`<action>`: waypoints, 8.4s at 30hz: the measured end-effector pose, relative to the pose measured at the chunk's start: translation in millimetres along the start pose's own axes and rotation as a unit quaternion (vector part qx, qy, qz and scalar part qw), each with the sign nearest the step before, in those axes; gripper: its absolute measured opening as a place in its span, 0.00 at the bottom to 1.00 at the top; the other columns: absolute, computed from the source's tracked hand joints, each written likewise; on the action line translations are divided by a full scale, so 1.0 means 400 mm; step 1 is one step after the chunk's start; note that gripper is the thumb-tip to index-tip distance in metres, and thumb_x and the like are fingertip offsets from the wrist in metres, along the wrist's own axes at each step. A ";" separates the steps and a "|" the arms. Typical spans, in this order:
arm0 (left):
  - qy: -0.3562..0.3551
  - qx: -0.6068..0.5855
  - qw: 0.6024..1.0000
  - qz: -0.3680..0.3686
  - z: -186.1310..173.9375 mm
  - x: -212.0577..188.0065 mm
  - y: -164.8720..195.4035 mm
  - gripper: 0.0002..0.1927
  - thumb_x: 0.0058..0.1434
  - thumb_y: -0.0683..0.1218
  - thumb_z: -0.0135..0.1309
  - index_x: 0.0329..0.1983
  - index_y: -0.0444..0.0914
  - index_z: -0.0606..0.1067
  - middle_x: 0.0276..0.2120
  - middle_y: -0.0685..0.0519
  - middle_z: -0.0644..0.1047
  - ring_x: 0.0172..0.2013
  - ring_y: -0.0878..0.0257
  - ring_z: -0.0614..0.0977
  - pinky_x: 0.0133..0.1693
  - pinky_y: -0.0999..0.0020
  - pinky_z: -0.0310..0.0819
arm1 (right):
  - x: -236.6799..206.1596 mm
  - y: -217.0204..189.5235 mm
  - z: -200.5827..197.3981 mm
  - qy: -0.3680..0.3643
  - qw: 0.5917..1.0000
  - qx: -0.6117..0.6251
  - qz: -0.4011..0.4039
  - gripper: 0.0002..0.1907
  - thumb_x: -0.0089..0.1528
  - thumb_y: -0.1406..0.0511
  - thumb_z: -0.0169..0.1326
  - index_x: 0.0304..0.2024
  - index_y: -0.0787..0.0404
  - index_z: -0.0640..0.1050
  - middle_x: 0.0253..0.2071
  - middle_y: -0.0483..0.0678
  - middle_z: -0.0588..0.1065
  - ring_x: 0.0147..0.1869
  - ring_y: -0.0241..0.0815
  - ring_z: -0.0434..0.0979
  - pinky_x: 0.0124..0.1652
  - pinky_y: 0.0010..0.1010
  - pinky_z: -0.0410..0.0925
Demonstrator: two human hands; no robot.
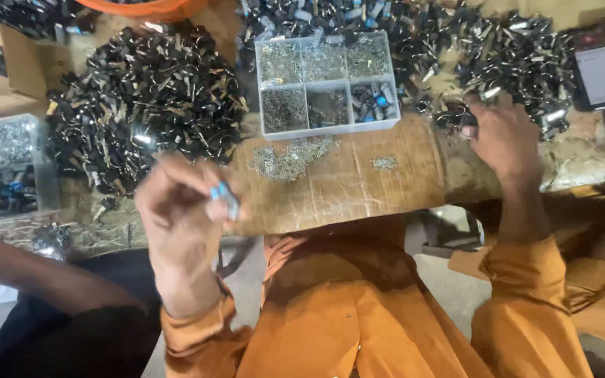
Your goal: The person assembles small key components by hand, picking a black key body and inserting a metal pin into it. They repeat this process multiple times, placing the finished components into a compartmentalized plastic container on the table.
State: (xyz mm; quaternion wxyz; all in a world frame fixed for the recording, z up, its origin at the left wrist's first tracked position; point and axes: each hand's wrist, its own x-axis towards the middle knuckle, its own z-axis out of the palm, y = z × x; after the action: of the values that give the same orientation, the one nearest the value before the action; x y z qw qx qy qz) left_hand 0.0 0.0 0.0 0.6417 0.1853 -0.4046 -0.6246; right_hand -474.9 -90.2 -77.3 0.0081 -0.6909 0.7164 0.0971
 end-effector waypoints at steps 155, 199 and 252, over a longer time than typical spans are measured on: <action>0.309 -0.071 0.947 -0.055 -0.101 -0.335 -0.245 0.06 0.66 0.36 0.54 0.46 0.29 0.75 0.40 0.41 0.80 0.34 0.59 0.81 0.36 0.68 0.75 | -0.206 -0.633 -0.044 0.132 0.852 0.305 -0.404 0.17 0.65 0.62 0.63 0.54 0.63 0.81 0.65 0.52 0.74 0.73 0.52 0.66 0.69 0.46 0.63; -0.024 0.076 0.977 -0.200 0.015 -0.261 -0.382 0.05 0.65 0.31 0.59 0.41 0.31 0.77 0.38 0.48 0.80 0.36 0.63 0.84 0.40 0.70 0.81 | -0.329 -0.406 0.044 -0.049 0.761 0.593 -0.258 0.15 0.55 0.73 0.65 0.42 0.64 0.75 0.39 0.51 0.73 0.40 0.51 0.73 0.38 0.35 0.66; 0.045 -0.023 0.972 -0.229 0.066 -0.228 -0.435 0.04 0.61 0.36 0.56 0.39 0.31 0.75 0.37 0.48 0.77 0.32 0.65 0.81 0.33 0.75 0.74 | -0.319 -0.283 0.127 0.239 0.910 0.267 -0.209 0.21 0.51 0.59 0.70 0.45 0.60 0.86 0.38 0.58 0.75 0.43 0.54 0.71 0.44 0.44 0.65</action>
State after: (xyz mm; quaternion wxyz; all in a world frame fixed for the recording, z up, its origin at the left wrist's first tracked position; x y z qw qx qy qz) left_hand -123.4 67.7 -139.5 0.5032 0.2865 -0.3075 -0.7550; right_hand -363.2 40.7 -123.1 0.0414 -0.7994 0.5353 -0.2696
